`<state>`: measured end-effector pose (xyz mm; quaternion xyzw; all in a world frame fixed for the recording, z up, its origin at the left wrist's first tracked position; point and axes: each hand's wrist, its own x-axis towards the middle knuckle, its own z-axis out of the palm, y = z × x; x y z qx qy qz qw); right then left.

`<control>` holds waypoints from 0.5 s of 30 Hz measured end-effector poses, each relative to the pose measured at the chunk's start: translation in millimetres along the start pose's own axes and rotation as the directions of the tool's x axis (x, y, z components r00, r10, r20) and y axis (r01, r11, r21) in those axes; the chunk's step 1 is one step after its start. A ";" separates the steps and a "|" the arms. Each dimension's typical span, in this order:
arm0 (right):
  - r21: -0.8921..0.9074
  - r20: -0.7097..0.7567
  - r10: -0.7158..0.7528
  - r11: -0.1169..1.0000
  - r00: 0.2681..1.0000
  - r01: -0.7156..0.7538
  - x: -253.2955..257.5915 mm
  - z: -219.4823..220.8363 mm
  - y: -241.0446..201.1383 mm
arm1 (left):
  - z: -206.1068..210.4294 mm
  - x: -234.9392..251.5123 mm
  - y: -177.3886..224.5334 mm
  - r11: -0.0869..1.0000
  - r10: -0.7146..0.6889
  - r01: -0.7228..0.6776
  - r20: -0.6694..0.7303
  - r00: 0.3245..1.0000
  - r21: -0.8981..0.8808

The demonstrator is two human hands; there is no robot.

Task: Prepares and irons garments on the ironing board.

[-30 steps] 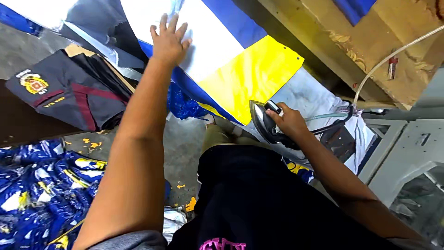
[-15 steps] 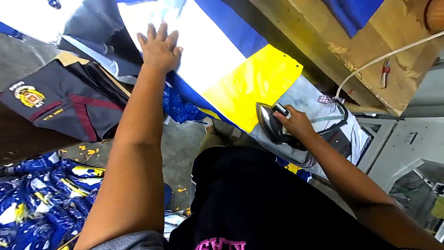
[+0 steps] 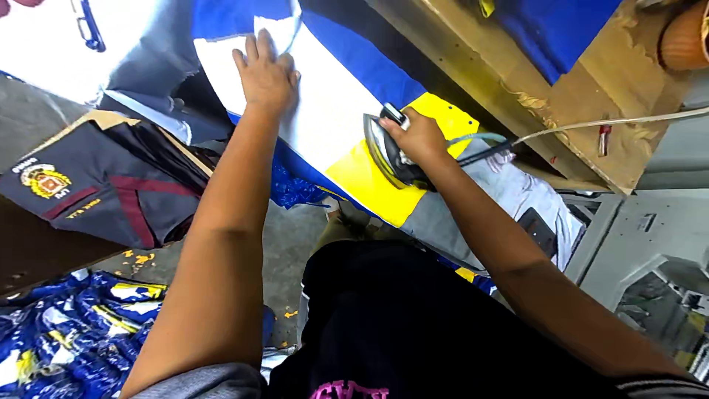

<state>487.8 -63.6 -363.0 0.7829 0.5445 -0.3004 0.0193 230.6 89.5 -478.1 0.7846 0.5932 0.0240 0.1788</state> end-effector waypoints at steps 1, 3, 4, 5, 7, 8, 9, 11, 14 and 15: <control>-0.003 -0.001 -0.020 1.000 1.000 0.020 7.7 -1.3 -10.2 | 1.3 -1.9 0.3 1.000 -0.004 0.005 -0.006 1.000 0.011; -0.014 0.011 -0.054 0.998 0.999 0.054 14.9 -3.5 -19.8 | 5.0 -7.6 -0.1 1.000 -0.003 0.004 -0.026 1.000 0.017; -0.015 0.019 -0.065 0.998 0.998 0.066 14.2 -4.1 -17.7 | 6.6 -10.1 -0.3 1.000 -0.006 0.006 -0.038 0.999 0.019; -0.016 0.029 -0.069 0.997 0.997 0.070 11.0 -4.7 -11.4 | 7.5 -11.8 -0.4 1.000 -0.008 0.009 -0.044 0.999 0.016; -0.028 0.039 -0.058 0.998 0.998 0.060 2.9 -5.5 9.1 | 6.7 -11.3 -3.8 1.000 -0.013 0.013 -0.057 0.998 0.009; -0.036 0.045 -0.042 0.998 0.998 0.043 -3.6 -5.3 21.3 | 8.4 -12.8 -6.8 1.000 -0.011 0.011 -0.051 0.999 0.007; -0.044 0.045 -0.022 0.999 0.999 0.024 -9.3 -5.8 31.9 | 10.3 -12.8 -10.0 1.000 -0.008 0.008 -0.051 0.999 0.003; -0.055 0.038 0.007 0.998 0.999 -0.005 -13.9 -7.7 41.6 | 13.3 -11.9 -15.6 1.000 0.005 -0.006 -0.068 0.998 -0.018; -0.060 0.018 0.009 0.998 1.000 -0.008 -4.9 -5.8 25.2 | 18.2 -11.9 -21.9 0.999 0.022 -0.026 -0.096 0.995 -0.044; -0.061 0.015 -0.002 0.998 1.000 0.003 0.9 -5.1 14.5 | 19.0 -11.7 -22.0 0.998 0.024 -0.030 -0.097 0.995 -0.054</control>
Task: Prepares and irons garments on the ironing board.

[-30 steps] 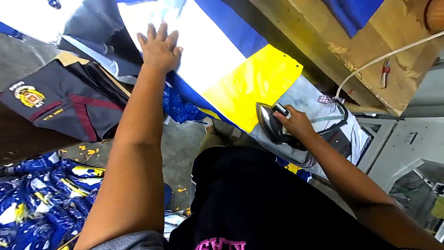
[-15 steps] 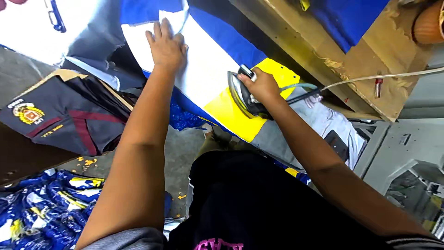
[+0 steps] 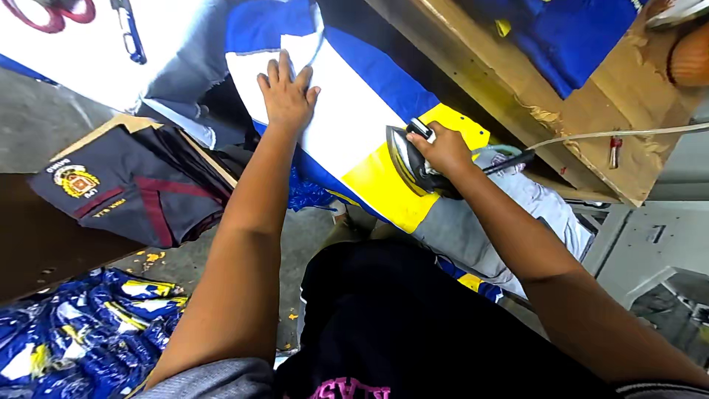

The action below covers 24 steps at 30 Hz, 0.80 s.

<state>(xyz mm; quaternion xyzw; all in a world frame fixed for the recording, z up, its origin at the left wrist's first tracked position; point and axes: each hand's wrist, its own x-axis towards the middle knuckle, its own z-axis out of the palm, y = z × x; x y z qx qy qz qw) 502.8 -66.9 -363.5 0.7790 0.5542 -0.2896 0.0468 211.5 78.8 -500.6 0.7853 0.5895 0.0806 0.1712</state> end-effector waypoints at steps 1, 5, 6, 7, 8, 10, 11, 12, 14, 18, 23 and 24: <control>0.002 0.001 -0.023 1.000 1.000 0.023 6.5 -0.5 -12.1 | -0.3 0.2 0.5 1.000 -0.002 0.002 0.008 1.000 -0.015; -0.013 0.020 -0.181 0.983 0.983 0.181 31.3 -2.2 -49.6 | -3.0 1.1 2.5 1.000 -0.022 0.023 0.026 0.999 -0.002; -0.028 0.038 -0.224 0.974 0.974 0.225 32.9 -2.0 -51.0 | -4.0 0.0 2.7 1.000 -0.025 0.024 0.033 0.999 0.012; -0.041 0.064 -0.258 0.964 0.964 0.261 31.2 -2.3 -48.6 | -4.9 -0.9 2.5 1.000 -0.022 0.021 0.036 0.999 0.023; -0.055 0.090 -0.287 0.955 0.954 0.292 27.3 -3.2 -42.8 | -6.0 -0.4 2.1 0.999 -0.016 0.015 0.035 0.999 0.031; -0.085 0.154 -0.309 0.942 0.939 0.324 12.7 -4.1 -23.2 | -6.7 0.8 0.6 0.999 -0.009 0.008 0.035 0.999 0.037; -0.100 0.180 -0.313 0.937 0.933 0.334 3.4 -3.9 -10.7 | -7.2 1.5 0.2 0.999 -0.009 0.007 0.041 0.999 0.038; -0.110 0.197 -0.319 0.933 0.927 0.344 -5.6 -2.9 1.9 | -7.5 2.3 -0.4 0.999 -0.008 0.006 0.046 0.999 0.037; -0.125 0.200 -0.330 0.925 0.922 0.359 -17.0 0.7 21.5 | -10.0 3.7 -0.2 1.000 -0.009 0.008 0.062 0.998 0.012; -0.133 0.157 -0.325 0.929 0.933 0.346 -13.3 6.3 10.2 | -15.6 7.4 -0.2 0.999 -0.015 0.017 0.086 0.996 -0.032; -0.096 0.130 -0.302 0.944 0.944 0.315 2.4 13.5 -54.5 | -25.5 12.6 -2.5 0.999 -0.023 0.029 0.158 0.987 -0.035; -0.098 0.146 -0.324 0.935 0.935 0.340 1.6 14.7 -62.3 | -28.0 12.7 -3.1 0.999 -0.018 0.023 0.176 0.984 -0.028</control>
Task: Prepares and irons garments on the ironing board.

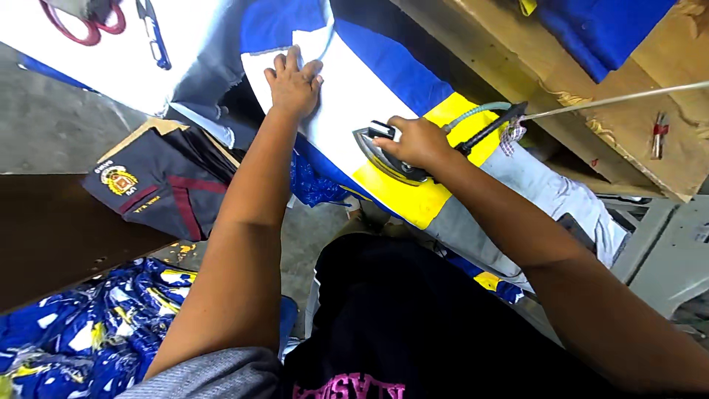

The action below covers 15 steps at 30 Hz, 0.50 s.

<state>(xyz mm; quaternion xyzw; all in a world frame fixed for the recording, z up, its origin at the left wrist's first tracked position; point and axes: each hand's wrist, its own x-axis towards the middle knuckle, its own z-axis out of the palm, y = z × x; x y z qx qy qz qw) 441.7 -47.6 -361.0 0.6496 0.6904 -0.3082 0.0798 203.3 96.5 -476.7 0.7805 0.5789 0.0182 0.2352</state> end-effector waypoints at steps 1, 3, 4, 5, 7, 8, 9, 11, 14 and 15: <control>-0.012 0.022 -0.038 0.999 0.999 0.038 -1.6 1.5 -4.1 | -2.3 -0.3 -0.3 1.000 0.004 -0.004 0.017 1.000 0.007; -0.043 0.067 -0.132 0.990 0.989 0.135 -12.2 7.9 -2.0 | -8.4 0.8 -0.1 1.000 0.004 -0.004 0.039 0.999 0.013; -0.052 0.073 -0.189 0.980 0.979 0.193 -20.6 13.5 3.3 | -11.6 0.8 0.7 1.000 0.002 -0.002 0.048 0.999 0.005; -0.060 0.051 -0.262 0.962 0.964 0.265 -29.3 22.0 11.5 | -14.4 0.6 1.8 1.000 0.002 -0.001 0.060 0.998 -0.010; -0.080 -0.007 -0.380 0.922 0.925 0.379 -40.5 36.5 25.3 | -21.4 2.7 3.3 0.999 -0.004 0.008 0.089 0.996 -0.043; -0.082 -0.022 -0.384 0.921 0.923 0.381 -43.7 40.1 24.9 | -24.0 3.0 3.4 0.998 -0.013 0.019 0.108 0.994 -0.060; -0.081 -0.027 -0.354 0.933 0.935 0.351 -44.3 41.0 19.7 | -26.2 3.8 3.8 0.997 -0.026 0.035 0.131 0.991 -0.071; -0.051 0.007 -0.229 0.972 0.973 0.229 -38.1 36.6 -1.8 | -30.3 7.1 5.5 0.995 -0.051 0.064 0.167 0.985 -0.071; -0.012 0.030 -0.083 0.996 0.996 0.084 -20.8 28.9 -40.8 | -32.5 10.1 8.1 0.993 -0.078 0.094 0.195 0.978 -0.071; -0.010 0.029 -0.063 0.998 0.998 0.064 -15.2 27.1 -50.7 | -33.9 11.5 8.1 0.993 -0.080 0.096 0.194 0.978 -0.071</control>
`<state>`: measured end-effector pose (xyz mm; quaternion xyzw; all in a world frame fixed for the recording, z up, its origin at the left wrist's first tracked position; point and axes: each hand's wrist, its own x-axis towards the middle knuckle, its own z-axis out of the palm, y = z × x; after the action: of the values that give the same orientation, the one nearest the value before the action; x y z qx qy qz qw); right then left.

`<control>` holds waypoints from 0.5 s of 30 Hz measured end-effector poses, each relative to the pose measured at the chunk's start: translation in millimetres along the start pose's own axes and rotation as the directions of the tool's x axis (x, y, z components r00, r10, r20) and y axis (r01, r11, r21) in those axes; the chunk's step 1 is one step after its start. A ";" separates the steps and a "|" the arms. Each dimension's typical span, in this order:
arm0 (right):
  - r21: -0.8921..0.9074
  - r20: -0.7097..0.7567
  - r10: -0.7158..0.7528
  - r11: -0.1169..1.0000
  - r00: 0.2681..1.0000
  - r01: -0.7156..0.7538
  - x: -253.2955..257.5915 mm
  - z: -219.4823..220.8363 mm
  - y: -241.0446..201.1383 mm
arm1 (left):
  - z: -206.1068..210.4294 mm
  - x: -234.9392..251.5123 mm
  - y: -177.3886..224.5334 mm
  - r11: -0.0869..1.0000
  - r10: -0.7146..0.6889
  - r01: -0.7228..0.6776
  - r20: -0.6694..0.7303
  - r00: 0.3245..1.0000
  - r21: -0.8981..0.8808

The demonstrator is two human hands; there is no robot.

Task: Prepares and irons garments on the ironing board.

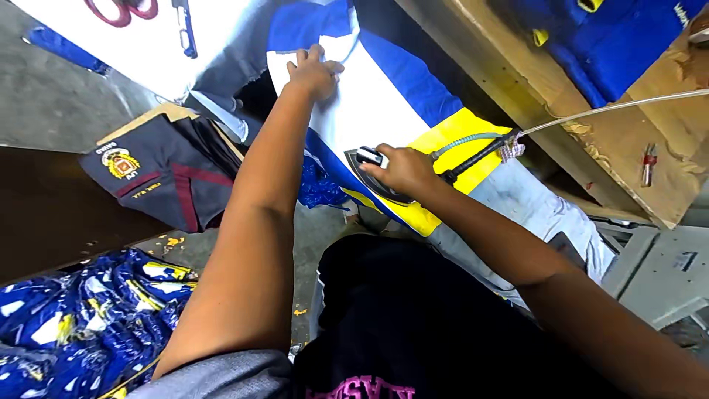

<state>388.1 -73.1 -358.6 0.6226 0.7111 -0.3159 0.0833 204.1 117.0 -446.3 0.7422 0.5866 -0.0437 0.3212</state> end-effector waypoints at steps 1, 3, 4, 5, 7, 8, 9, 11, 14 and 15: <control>0.000 0.001 0.009 1.000 1.000 -0.009 4.4 -1.3 -6.7 | -1.2 -0.4 0.3 1.000 -0.001 0.001 0.003 1.000 0.002; -0.010 0.017 0.016 1.000 1.000 -0.015 6.8 -3.3 -11.0 | -2.6 -1.7 0.6 1.000 -0.003 0.003 0.007 1.000 0.006; -0.011 0.027 0.017 1.000 0.999 -0.017 4.9 -3.4 -8.4 | -1.7 -2.7 0.6 1.000 0.001 -0.001 0.005 1.000 0.010; -0.009 0.032 0.023 1.000 0.999 -0.023 2.1 -4.2 -2.8 | -1.2 -2.9 1.3 1.000 0.008 -0.008 -0.002 1.000 0.011; 0.022 0.041 0.067 0.997 0.997 -0.068 -3.1 -9.3 13.9 | -0.5 -3.4 0.9 1.000 0.021 -0.021 -0.012 1.000 0.022; 0.054 0.031 0.100 0.993 0.994 -0.102 -5.5 -13.8 24.0 | 0.2 -3.9 0.4 1.000 0.024 -0.024 -0.022 0.999 0.019; 0.097 0.007 0.141 0.985 0.990 -0.141 -8.8 -17.2 33.5 | 2.1 -4.3 -0.4 0.999 0.031 -0.030 -0.033 0.999 0.025; 0.172 -0.060 0.220 0.963 0.974 -0.207 -14.6 -19.2 48.5 | 5.1 -3.8 -2.4 0.998 0.053 -0.050 -0.050 0.997 0.049; 0.204 -0.119 0.291 0.943 0.949 -0.263 -10.0 -14.8 53.1 | 7.1 -4.1 -6.3 0.995 0.091 -0.088 -0.069 0.993 0.048; 0.187 -0.120 0.289 0.946 0.950 -0.265 -3.6 -15.8 47.9 | 5.0 -4.3 -7.8 0.995 0.099 -0.097 -0.076 0.992 0.034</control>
<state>438.1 -66.2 -360.9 0.7426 0.5913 -0.3136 0.0219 197.3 111.6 -451.6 0.7759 0.5607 -0.0081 0.2890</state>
